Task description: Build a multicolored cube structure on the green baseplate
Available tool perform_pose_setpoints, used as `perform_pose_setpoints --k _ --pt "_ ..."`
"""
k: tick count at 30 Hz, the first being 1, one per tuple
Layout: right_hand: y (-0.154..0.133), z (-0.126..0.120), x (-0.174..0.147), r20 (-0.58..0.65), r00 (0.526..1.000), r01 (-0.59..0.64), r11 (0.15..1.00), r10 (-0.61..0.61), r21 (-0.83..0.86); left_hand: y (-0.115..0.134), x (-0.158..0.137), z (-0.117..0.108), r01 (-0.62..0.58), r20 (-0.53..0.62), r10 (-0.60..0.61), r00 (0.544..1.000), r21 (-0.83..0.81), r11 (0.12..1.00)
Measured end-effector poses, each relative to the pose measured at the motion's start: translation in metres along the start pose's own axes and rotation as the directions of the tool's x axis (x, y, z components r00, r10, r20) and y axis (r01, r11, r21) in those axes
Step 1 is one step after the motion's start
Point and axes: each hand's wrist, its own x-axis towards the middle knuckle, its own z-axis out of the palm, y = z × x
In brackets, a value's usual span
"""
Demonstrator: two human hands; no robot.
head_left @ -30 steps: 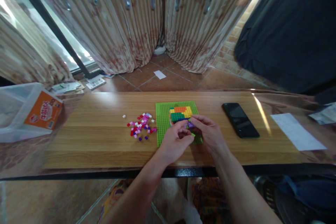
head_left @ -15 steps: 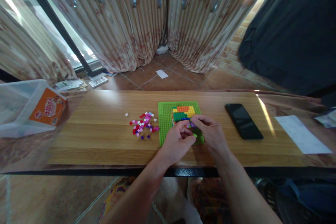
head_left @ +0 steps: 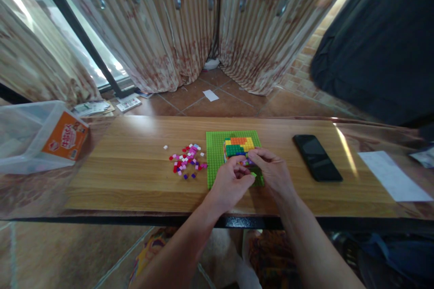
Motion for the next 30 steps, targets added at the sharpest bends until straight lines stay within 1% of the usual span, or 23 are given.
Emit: perform_pose_setpoints --k 3,8,12,17,19,21,25,28,30 --pt "0.0 0.001 -0.001 -0.017 1.0 -0.01 1.0 0.01 0.017 0.001 -0.001 0.0 0.005 -0.007 -0.005 1.0 0.009 1.0" --pt "-0.002 0.002 -0.002 -0.007 1.0 0.0 1.0 0.0 0.013 0.001 0.0 0.0 -0.002 0.001 0.002 1.0 0.027 1.0" --pt "-0.004 0.006 -0.004 -0.044 0.999 0.005 1.0 -0.004 0.014 0.001 -0.002 0.001 -0.025 0.013 0.024 1.0 0.043 0.999" --pt "-0.004 0.013 -0.006 -0.092 0.995 -0.013 0.994 0.023 0.111 0.002 -0.005 0.002 -0.073 0.022 0.071 0.997 0.097 0.993" --pt "-0.003 0.014 -0.007 -0.11 0.993 -0.018 0.992 0.032 0.122 0.001 -0.006 0.002 -0.082 0.013 0.081 0.997 0.119 0.989" --pt "-0.001 0.015 -0.007 -0.136 0.991 0.0 0.995 0.014 0.104 0.0 -0.006 0.003 -0.093 0.004 0.094 0.996 0.143 0.985" --pt "0.005 0.015 -0.006 -0.192 0.979 0.072 0.997 -0.071 0.002 -0.004 -0.004 0.004 -0.121 0.0 0.123 0.992 0.155 0.98" --pt "0.009 0.015 -0.004 -0.191 0.972 0.126 0.989 -0.139 -0.078 -0.007 -0.004 0.004 -0.148 0.007 0.149 0.989 0.172 0.974" --pt "0.01 0.014 -0.004 -0.184 0.97 0.141 0.985 -0.157 -0.098 -0.007 -0.004 0.004 -0.161 0.011 0.162 0.987 0.189 0.969"
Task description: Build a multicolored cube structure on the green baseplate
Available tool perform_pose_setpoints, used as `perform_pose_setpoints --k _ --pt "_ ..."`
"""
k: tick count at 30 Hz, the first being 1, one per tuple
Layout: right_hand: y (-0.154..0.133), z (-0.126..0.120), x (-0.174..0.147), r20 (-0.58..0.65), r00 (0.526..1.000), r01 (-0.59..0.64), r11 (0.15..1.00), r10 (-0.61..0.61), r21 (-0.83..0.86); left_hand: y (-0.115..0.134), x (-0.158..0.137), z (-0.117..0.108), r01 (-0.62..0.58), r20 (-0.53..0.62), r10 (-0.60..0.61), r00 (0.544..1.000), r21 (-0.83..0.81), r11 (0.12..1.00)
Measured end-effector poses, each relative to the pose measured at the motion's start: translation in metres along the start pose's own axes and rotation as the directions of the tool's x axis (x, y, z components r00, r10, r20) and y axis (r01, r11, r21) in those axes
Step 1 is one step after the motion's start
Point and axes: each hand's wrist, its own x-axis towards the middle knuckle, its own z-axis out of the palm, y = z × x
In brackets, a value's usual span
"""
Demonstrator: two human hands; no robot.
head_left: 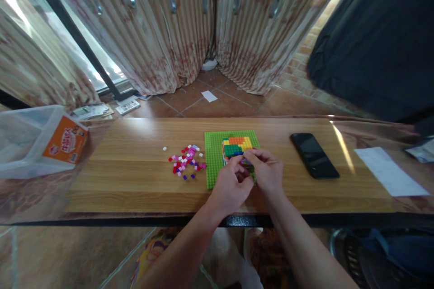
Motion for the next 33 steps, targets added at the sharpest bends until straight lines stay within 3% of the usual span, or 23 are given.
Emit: perform_pose_setpoints --k 17,25,33 --pt "0.0 0.0 -0.002 -0.018 0.999 0.046 0.999 -0.046 -0.022 -0.002 0.001 0.003 -0.077 -0.008 0.078 0.997 0.098 0.992" --pt "-0.009 0.001 -0.004 0.014 0.995 -0.095 0.985 0.094 0.141 -0.001 0.001 -0.001 -0.053 -0.009 0.054 0.998 0.101 0.993" --pt "-0.014 -0.007 0.0 0.155 0.961 -0.269 0.904 0.229 0.333 0.0 0.002 0.002 -0.013 0.002 0.013 1.0 0.056 0.998"
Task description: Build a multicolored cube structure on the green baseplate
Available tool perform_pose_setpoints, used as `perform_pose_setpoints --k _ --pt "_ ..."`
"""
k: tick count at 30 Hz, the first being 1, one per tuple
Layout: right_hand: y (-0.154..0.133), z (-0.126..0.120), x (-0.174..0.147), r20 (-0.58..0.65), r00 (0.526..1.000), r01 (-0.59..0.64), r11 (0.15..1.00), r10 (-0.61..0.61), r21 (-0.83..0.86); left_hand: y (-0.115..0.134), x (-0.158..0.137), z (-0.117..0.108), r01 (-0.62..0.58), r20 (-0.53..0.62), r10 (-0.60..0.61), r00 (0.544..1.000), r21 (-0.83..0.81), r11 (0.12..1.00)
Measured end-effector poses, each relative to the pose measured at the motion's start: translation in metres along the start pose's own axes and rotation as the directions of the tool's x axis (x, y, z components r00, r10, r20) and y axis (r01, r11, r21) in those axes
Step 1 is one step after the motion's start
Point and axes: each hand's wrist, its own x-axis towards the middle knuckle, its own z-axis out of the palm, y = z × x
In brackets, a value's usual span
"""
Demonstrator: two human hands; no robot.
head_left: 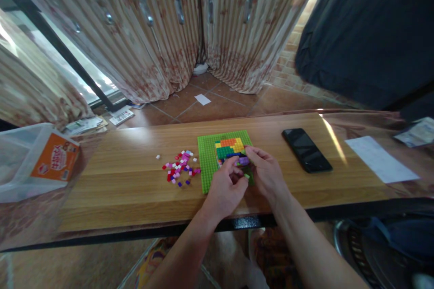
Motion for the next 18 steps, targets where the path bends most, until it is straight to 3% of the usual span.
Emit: perform_pose_setpoints --k 8,12,18 --pt "0.008 0.006 0.0 -0.071 0.997 0.041 0.999 -0.039 0.022 0.001 0.001 -0.001 -0.011 0.032 0.009 0.999 0.079 0.997" --pt "0.011 0.01 0.0 -0.158 0.983 0.084 0.993 -0.096 -0.077 0.0 0.001 0.001 -0.039 0.05 0.036 0.998 0.065 0.997" --pt "0.013 0.01 0.004 -0.147 0.979 0.121 0.98 -0.144 -0.16 -0.004 0.003 0.003 -0.046 0.04 0.045 0.998 0.04 0.998"
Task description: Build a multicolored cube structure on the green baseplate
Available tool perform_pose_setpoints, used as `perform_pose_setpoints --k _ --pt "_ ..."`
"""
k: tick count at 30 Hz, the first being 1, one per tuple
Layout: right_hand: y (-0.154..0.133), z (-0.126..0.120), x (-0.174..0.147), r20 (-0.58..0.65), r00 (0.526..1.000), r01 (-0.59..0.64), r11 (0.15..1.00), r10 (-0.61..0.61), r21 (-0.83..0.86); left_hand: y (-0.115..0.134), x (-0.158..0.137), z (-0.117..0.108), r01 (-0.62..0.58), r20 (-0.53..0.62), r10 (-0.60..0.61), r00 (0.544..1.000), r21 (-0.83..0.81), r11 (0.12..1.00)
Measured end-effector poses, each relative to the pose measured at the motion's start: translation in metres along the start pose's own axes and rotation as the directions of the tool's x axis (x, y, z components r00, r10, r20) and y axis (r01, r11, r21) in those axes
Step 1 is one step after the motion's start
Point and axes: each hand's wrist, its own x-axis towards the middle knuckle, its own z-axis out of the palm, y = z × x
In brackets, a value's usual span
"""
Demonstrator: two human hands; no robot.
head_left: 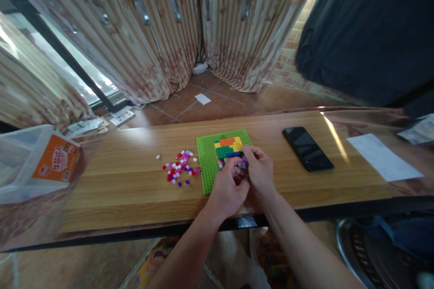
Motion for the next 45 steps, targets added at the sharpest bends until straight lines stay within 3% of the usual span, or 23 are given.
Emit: perform_pose_setpoints --k 7,17,26,32,37,45 --pt "0.006 0.011 0.001 0.006 1.0 -0.027 0.995 0.026 0.098 -0.009 0.009 -0.005 0.025 -0.161 -0.019 0.987 0.035 0.999" --pt "0.002 0.009 0.003 0.005 0.999 -0.039 0.986 0.039 0.162 -0.008 0.008 -0.002 0.04 -0.201 -0.064 0.978 -0.119 0.992" --pt "-0.005 0.001 0.004 0.056 0.992 0.11 0.994 -0.109 -0.016 -0.011 0.007 -0.002 0.015 -0.234 -0.049 0.971 -0.144 0.99" --pt "-0.005 -0.002 0.018 0.215 0.932 0.33 0.93 -0.293 -0.161 -0.012 0.002 -0.004 0.001 -0.264 -0.028 0.964 -0.103 0.995" --pt "-0.005 0.0 0.018 0.28 0.927 0.319 0.919 -0.251 -0.232 -0.011 0.001 -0.007 0.006 -0.298 -0.034 0.954 -0.093 0.996" --pt "0.001 -0.005 0.019 0.284 0.926 0.333 0.892 -0.248 -0.305 -0.011 0.001 -0.007 0.022 -0.276 -0.037 0.96 -0.058 0.998"
